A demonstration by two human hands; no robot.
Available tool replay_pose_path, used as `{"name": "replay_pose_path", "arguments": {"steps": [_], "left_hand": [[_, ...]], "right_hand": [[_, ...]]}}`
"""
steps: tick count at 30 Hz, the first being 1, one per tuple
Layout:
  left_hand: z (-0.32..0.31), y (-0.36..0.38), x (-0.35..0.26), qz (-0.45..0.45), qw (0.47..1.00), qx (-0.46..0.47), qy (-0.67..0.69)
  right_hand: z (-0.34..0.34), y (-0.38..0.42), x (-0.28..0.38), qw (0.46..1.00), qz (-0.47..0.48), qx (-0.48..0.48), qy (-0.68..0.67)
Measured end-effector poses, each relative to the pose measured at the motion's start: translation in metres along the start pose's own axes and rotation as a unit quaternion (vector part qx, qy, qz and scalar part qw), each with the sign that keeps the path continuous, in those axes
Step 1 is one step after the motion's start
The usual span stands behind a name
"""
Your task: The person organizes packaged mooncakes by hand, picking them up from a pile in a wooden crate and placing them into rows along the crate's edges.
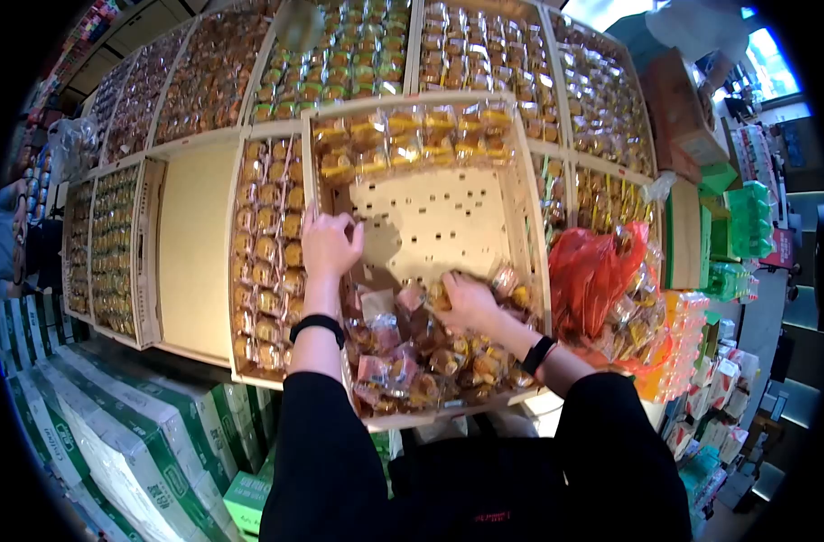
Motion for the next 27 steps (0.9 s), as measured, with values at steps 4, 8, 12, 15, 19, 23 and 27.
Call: {"name": "replay_pose_path", "arguments": {"steps": [4, 8, 12, 15, 19, 23, 27], "left_hand": [[-0.01, 0.005, 0.007, 0.019, 0.999, 0.019, -0.031], [-0.005, 0.004, 0.002, -0.011, 1.0, -0.027, 0.008], [-0.004, 0.003, 0.0, -0.015, 1.0, -0.022, 0.013], [-0.006, 0.002, 0.001, -0.01, 1.0, -0.015, 0.009], [-0.012, 0.004, 0.008, 0.002, 1.0, -0.018, 0.002], [-0.006, 0.004, 0.003, 0.001, 1.0, -0.027, 0.009], [-0.005, 0.002, 0.001, -0.002, 1.0, -0.014, 0.01]], "right_hand": [[0.039, 0.004, 0.018, 0.942, -0.152, 0.195, -0.227], [0.005, -0.007, -0.02, 0.967, -0.138, -0.021, -0.212], [0.031, -0.018, -0.039, 0.876, -0.142, -0.124, -0.445], [0.035, -0.04, -0.073, 0.73, -0.231, -0.133, -0.629], [0.062, -0.069, -0.093, 0.516, -0.16, -0.28, -0.794], [0.076, -0.101, -0.101, 0.442, -0.149, -0.321, -0.824], [0.085, -0.123, -0.1, 0.455, -0.148, -0.359, -0.802]]}}
Point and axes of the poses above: each hand's wrist, its own y-axis away from the middle knuckle, its own z-axis out of the back of the hand, x = y × z, the point moved 2 cm from there along -y, towards the middle knuckle, and after that the axes turned 2 degrees about z, right-handed, at the moved point
